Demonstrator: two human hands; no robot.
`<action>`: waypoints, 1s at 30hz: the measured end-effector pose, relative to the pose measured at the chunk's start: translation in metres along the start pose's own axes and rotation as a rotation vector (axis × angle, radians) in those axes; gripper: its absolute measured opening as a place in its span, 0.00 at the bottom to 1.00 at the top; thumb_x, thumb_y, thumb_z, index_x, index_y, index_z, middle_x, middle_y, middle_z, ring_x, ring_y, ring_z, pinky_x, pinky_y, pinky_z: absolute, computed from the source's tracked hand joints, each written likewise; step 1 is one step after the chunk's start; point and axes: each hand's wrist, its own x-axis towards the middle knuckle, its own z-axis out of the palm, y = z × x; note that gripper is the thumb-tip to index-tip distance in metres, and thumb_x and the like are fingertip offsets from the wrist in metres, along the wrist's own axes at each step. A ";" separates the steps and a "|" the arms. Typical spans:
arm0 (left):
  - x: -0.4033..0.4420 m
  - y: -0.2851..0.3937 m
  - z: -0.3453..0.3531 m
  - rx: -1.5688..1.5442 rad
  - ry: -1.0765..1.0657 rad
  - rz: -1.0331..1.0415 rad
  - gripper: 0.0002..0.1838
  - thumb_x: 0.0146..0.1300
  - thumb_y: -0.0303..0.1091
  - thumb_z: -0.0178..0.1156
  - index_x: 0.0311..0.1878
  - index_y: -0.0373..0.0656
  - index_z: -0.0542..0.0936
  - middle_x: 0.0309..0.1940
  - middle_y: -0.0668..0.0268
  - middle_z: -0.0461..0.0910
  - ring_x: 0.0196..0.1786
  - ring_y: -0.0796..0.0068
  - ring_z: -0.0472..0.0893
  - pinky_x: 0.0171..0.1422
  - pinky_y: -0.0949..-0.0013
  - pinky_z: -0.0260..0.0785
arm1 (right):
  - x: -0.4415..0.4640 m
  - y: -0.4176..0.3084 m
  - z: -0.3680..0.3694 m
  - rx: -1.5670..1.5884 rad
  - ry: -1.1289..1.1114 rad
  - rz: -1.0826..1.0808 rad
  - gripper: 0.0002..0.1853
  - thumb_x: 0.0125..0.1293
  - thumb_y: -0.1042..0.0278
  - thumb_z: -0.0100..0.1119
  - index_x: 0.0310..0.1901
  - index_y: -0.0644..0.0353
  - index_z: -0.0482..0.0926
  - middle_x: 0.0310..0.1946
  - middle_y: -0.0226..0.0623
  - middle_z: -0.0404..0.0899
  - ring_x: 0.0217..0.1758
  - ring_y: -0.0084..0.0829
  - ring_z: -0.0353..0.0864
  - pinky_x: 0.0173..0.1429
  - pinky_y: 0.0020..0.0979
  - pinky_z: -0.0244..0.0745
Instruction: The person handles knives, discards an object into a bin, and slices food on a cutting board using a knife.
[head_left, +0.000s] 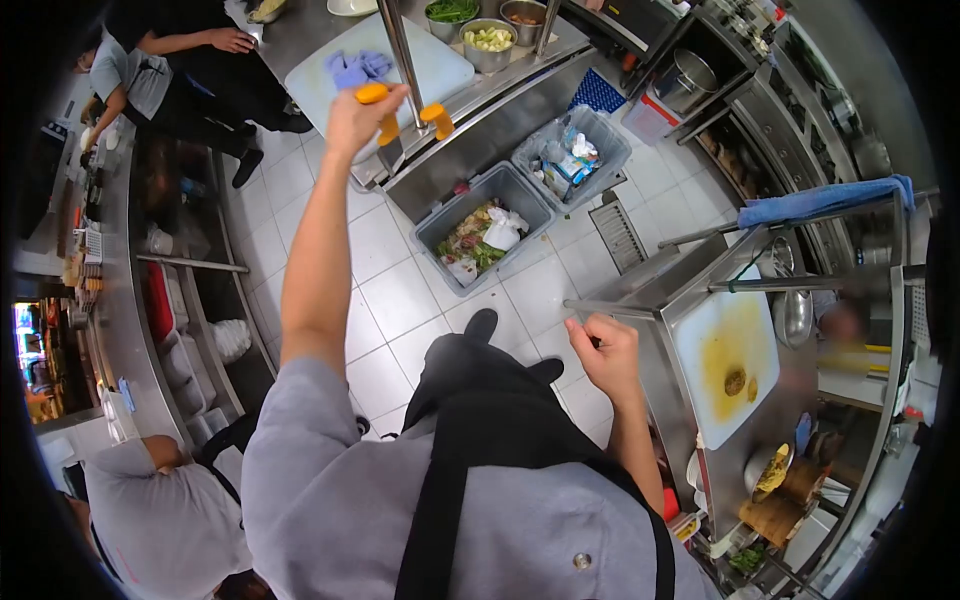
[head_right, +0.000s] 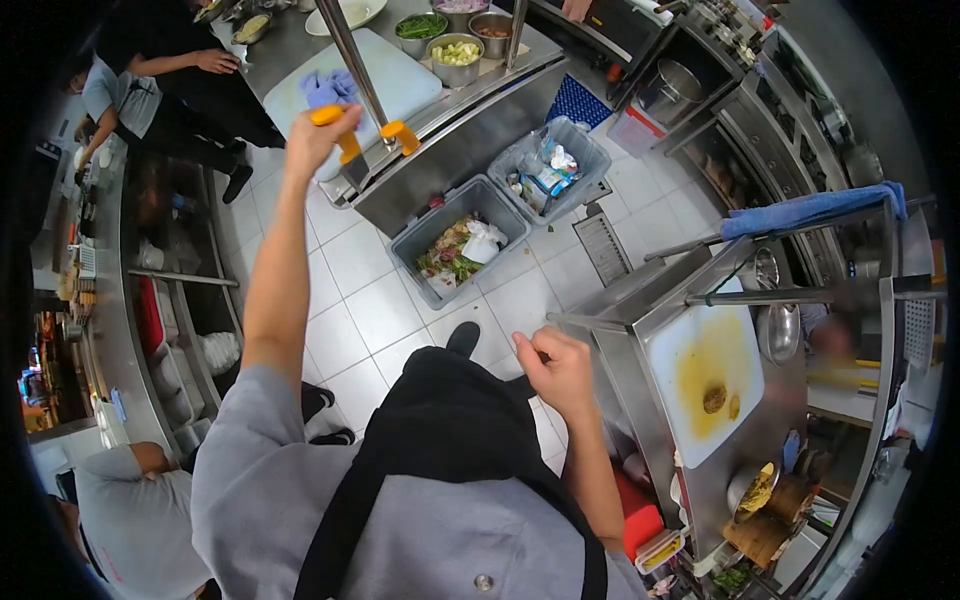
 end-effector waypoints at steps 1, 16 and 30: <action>0.008 0.009 -0.018 -0.050 0.024 0.031 0.21 0.66 0.54 0.74 0.47 0.44 0.93 0.31 0.67 0.90 0.33 0.78 0.87 0.41 0.67 0.77 | 0.005 -0.001 -0.001 0.020 -0.003 -0.011 0.21 0.67 0.73 0.73 0.22 0.66 0.71 0.17 0.39 0.67 0.19 0.31 0.62 0.26 0.36 0.57; -0.157 0.211 -0.048 -0.103 -0.027 0.957 0.12 0.69 0.34 0.63 0.46 0.35 0.88 0.43 0.58 0.89 0.48 0.59 0.89 0.56 0.60 0.81 | 0.056 -0.084 -0.022 1.015 -0.307 0.327 0.19 0.81 0.54 0.61 0.44 0.66 0.83 0.34 0.37 0.85 0.34 0.27 0.82 0.40 0.28 0.78; -0.288 0.243 0.097 0.168 -0.312 0.996 0.32 0.56 0.30 0.74 0.67 0.54 0.83 0.67 0.60 0.78 0.73 0.52 0.74 0.80 0.33 0.59 | -0.018 0.060 -0.112 1.305 -0.330 0.326 0.15 0.81 0.65 0.58 0.62 0.60 0.75 0.42 0.33 0.79 0.37 0.26 0.81 0.42 0.31 0.80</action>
